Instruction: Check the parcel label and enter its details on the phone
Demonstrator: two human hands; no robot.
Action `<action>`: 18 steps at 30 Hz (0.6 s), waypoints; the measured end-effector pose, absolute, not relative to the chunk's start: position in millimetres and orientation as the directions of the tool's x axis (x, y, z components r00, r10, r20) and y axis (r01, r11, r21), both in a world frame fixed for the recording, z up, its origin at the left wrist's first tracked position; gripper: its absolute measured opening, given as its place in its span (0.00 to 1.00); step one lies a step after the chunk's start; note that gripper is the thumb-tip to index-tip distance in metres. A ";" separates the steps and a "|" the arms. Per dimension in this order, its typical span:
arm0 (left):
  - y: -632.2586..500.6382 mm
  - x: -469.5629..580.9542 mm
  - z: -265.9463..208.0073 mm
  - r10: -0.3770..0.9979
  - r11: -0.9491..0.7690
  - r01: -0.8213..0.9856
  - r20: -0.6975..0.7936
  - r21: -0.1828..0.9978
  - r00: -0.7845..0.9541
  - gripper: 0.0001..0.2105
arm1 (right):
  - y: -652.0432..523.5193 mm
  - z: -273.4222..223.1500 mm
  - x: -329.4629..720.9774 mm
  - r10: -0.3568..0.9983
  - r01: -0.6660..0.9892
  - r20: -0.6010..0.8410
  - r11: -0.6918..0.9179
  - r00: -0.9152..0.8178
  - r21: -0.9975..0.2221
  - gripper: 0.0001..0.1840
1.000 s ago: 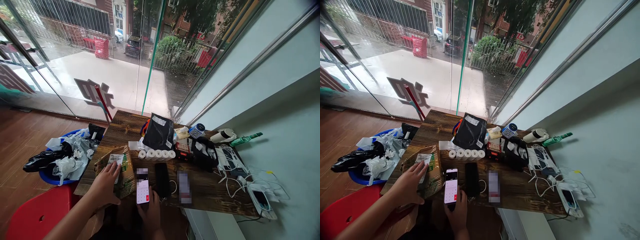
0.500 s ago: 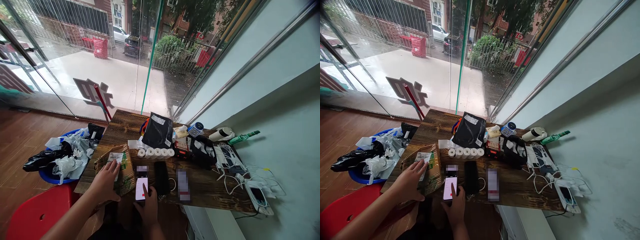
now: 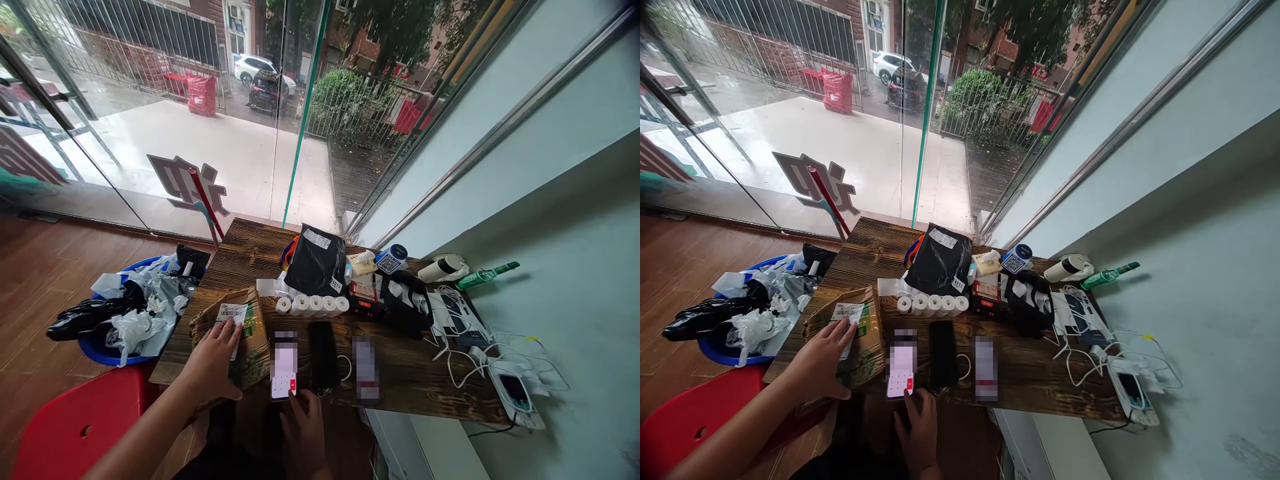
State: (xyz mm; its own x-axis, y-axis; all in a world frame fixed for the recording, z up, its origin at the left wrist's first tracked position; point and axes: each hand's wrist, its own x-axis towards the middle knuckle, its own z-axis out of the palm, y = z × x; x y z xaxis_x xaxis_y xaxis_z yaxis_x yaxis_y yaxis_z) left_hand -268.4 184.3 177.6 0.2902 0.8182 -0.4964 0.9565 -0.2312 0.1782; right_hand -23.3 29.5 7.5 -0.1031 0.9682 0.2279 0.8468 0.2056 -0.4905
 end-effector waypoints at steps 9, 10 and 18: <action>184.3 -267.2 178.2 0.813 -0.236 0.955 -0.502 0.181 0.296 0.61 | 43.0 24.5 -38.1 0.967 0.846 0.177 0.248 -0.185 -0.472 0.26; 184.3 -267.0 179.0 0.812 -0.234 0.955 -0.504 0.180 0.294 0.61 | 44.5 26.3 -40.4 0.965 0.843 0.162 0.259 -0.206 -0.472 0.25; 185.5 -264.3 184.3 0.810 -0.226 0.958 -0.513 0.177 0.286 0.61 | 48.9 25.4 -47.1 0.973 0.864 0.184 0.213 -0.142 -0.456 0.24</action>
